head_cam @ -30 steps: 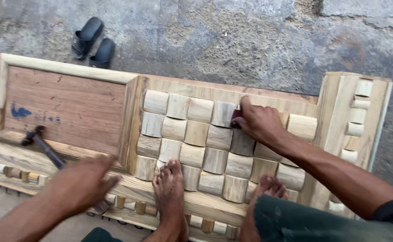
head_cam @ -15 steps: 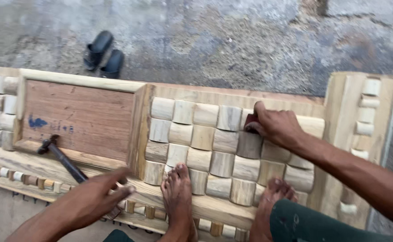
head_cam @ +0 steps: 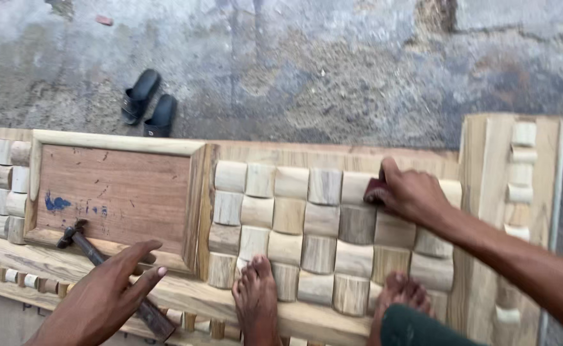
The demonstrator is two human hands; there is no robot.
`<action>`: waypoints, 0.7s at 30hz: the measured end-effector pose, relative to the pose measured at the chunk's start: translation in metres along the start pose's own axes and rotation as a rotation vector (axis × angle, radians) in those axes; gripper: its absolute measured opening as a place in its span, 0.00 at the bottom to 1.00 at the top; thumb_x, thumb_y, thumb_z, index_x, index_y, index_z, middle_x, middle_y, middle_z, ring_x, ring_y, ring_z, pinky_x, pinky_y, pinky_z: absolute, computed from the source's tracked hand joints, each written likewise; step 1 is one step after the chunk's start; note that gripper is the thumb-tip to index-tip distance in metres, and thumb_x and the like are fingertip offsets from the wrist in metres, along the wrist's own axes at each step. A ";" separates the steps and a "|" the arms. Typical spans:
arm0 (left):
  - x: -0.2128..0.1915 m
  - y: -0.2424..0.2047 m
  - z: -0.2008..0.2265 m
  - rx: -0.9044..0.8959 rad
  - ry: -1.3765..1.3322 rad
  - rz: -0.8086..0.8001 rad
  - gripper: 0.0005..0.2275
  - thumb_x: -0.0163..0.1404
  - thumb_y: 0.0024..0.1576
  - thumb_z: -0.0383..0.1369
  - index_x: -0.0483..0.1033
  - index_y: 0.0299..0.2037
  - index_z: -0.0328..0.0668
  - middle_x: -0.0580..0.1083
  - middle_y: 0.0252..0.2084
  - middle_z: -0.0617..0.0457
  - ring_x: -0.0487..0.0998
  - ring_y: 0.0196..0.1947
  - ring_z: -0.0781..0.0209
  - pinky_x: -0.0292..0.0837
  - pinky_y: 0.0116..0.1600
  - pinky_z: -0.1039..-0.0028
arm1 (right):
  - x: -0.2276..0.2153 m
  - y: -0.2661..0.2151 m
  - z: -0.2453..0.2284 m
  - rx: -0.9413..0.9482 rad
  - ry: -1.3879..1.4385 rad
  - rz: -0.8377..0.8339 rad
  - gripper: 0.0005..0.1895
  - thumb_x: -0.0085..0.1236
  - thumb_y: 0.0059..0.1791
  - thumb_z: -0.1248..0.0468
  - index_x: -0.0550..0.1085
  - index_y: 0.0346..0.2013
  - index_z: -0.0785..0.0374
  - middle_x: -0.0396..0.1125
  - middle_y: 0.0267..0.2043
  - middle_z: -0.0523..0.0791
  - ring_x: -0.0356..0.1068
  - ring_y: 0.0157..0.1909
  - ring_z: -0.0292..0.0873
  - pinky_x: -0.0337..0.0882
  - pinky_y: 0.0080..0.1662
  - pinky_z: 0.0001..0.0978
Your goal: The person sands the carved wooden panels using sandpaper and rubs the wood surfaces by hand.
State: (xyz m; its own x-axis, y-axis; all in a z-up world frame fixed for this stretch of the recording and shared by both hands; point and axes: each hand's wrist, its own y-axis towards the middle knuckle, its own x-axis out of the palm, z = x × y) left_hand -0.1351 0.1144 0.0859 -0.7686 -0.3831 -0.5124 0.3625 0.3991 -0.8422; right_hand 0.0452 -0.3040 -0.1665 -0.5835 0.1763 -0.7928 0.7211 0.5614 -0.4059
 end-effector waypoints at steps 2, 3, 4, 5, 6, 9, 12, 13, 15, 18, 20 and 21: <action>0.018 0.004 -0.008 -0.030 -0.007 0.023 0.29 0.44 0.60 0.53 0.62 0.70 0.55 0.71 0.65 0.49 0.76 0.62 0.50 0.74 0.65 0.61 | 0.012 0.023 -0.011 -0.028 0.045 0.016 0.25 0.58 0.48 0.46 0.61 0.45 0.59 0.72 0.25 0.52 0.73 0.27 0.58 0.69 0.30 0.54; 0.030 0.004 -0.008 0.082 0.038 0.006 0.30 0.44 0.59 0.53 0.62 0.70 0.53 0.70 0.65 0.48 0.74 0.63 0.49 0.70 0.65 0.60 | 0.017 0.021 -0.016 -0.041 0.092 0.021 0.21 0.56 0.51 0.46 0.63 0.43 0.57 0.73 0.26 0.51 0.73 0.27 0.57 0.69 0.30 0.54; 0.038 0.000 -0.008 0.196 0.078 -0.007 0.31 0.44 0.58 0.53 0.62 0.70 0.50 0.69 0.66 0.46 0.72 0.64 0.49 0.67 0.66 0.60 | 0.018 0.010 -0.018 -0.033 0.090 -0.002 0.21 0.56 0.51 0.46 0.63 0.43 0.57 0.73 0.26 0.51 0.73 0.27 0.57 0.69 0.30 0.54; 0.033 -0.001 -0.008 0.183 0.082 0.017 0.31 0.44 0.58 0.53 0.62 0.70 0.50 0.69 0.66 0.46 0.72 0.64 0.49 0.67 0.66 0.60 | 0.013 0.021 -0.024 -0.037 0.114 -0.023 0.22 0.57 0.50 0.46 0.62 0.44 0.58 0.72 0.26 0.51 0.73 0.26 0.57 0.69 0.30 0.54; 0.029 -0.002 -0.005 0.094 0.065 -0.220 0.30 0.43 0.59 0.54 0.62 0.69 0.51 0.71 0.65 0.47 0.74 0.64 0.52 0.70 0.67 0.62 | 0.008 0.032 -0.029 -0.041 0.138 -0.045 0.24 0.58 0.50 0.46 0.61 0.45 0.59 0.72 0.25 0.51 0.73 0.25 0.57 0.70 0.30 0.54; 0.019 -0.005 0.007 0.003 0.064 -0.359 0.30 0.43 0.61 0.55 0.62 0.71 0.52 0.72 0.66 0.48 0.76 0.65 0.52 0.74 0.66 0.63 | -0.010 0.012 -0.006 0.009 0.071 -0.114 0.19 0.54 0.53 0.48 0.63 0.45 0.58 0.73 0.27 0.50 0.73 0.26 0.56 0.70 0.31 0.54; 0.009 -0.005 0.011 -0.087 0.000 -0.085 0.30 0.44 0.61 0.54 0.61 0.71 0.52 0.72 0.66 0.48 0.77 0.63 0.51 0.74 0.66 0.62 | -0.021 0.001 -0.007 0.071 0.083 -0.062 0.23 0.63 0.44 0.48 0.65 0.38 0.59 0.75 0.27 0.52 0.74 0.30 0.56 0.70 0.32 0.52; 0.011 -0.008 0.010 -0.103 -0.028 -0.001 0.29 0.45 0.61 0.54 0.62 0.69 0.52 0.74 0.65 0.49 0.78 0.63 0.51 0.74 0.67 0.62 | -0.018 0.002 -0.014 0.081 0.092 -0.073 0.23 0.63 0.44 0.48 0.65 0.38 0.59 0.75 0.27 0.52 0.74 0.30 0.56 0.70 0.32 0.52; 0.022 -0.007 0.016 0.010 0.024 -0.112 0.28 0.43 0.60 0.54 0.62 0.68 0.53 0.72 0.66 0.51 0.77 0.64 0.53 0.72 0.68 0.62 | -0.013 0.026 -0.032 0.147 0.287 -0.134 0.16 0.52 0.51 0.50 0.65 0.40 0.58 0.75 0.34 0.47 0.76 0.26 0.49 0.74 0.24 0.48; 0.024 -0.001 0.018 0.227 0.041 -0.205 0.27 0.43 0.62 0.53 0.63 0.69 0.53 0.70 0.67 0.49 0.74 0.64 0.52 0.68 0.67 0.60 | -0.014 0.038 -0.043 0.075 0.139 -0.092 0.23 0.61 0.50 0.46 0.66 0.43 0.59 0.77 0.30 0.52 0.73 0.27 0.48 0.65 0.27 0.42; 0.027 -0.004 0.016 0.326 0.008 -0.251 0.27 0.44 0.65 0.54 0.64 0.71 0.52 0.70 0.68 0.46 0.73 0.64 0.49 0.67 0.65 0.58 | -0.013 0.017 -0.025 0.114 0.134 -0.144 0.22 0.57 0.52 0.46 0.65 0.44 0.61 0.77 0.31 0.50 0.73 0.25 0.49 0.67 0.25 0.43; 0.018 -0.003 0.015 0.218 0.038 -0.160 0.27 0.44 0.63 0.53 0.64 0.70 0.52 0.72 0.66 0.46 0.75 0.64 0.50 0.70 0.65 0.60 | -0.015 0.017 -0.016 0.132 0.123 -0.170 0.21 0.53 0.54 0.47 0.65 0.45 0.62 0.78 0.32 0.48 0.74 0.23 0.51 0.68 0.23 0.43</action>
State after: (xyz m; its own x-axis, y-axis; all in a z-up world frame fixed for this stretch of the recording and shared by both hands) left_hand -0.1422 0.0936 0.0762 -0.8432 -0.3933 -0.3666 0.3364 0.1459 -0.9303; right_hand 0.0599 -0.2844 -0.1539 -0.7362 0.1901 -0.6495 0.6462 0.4827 -0.5912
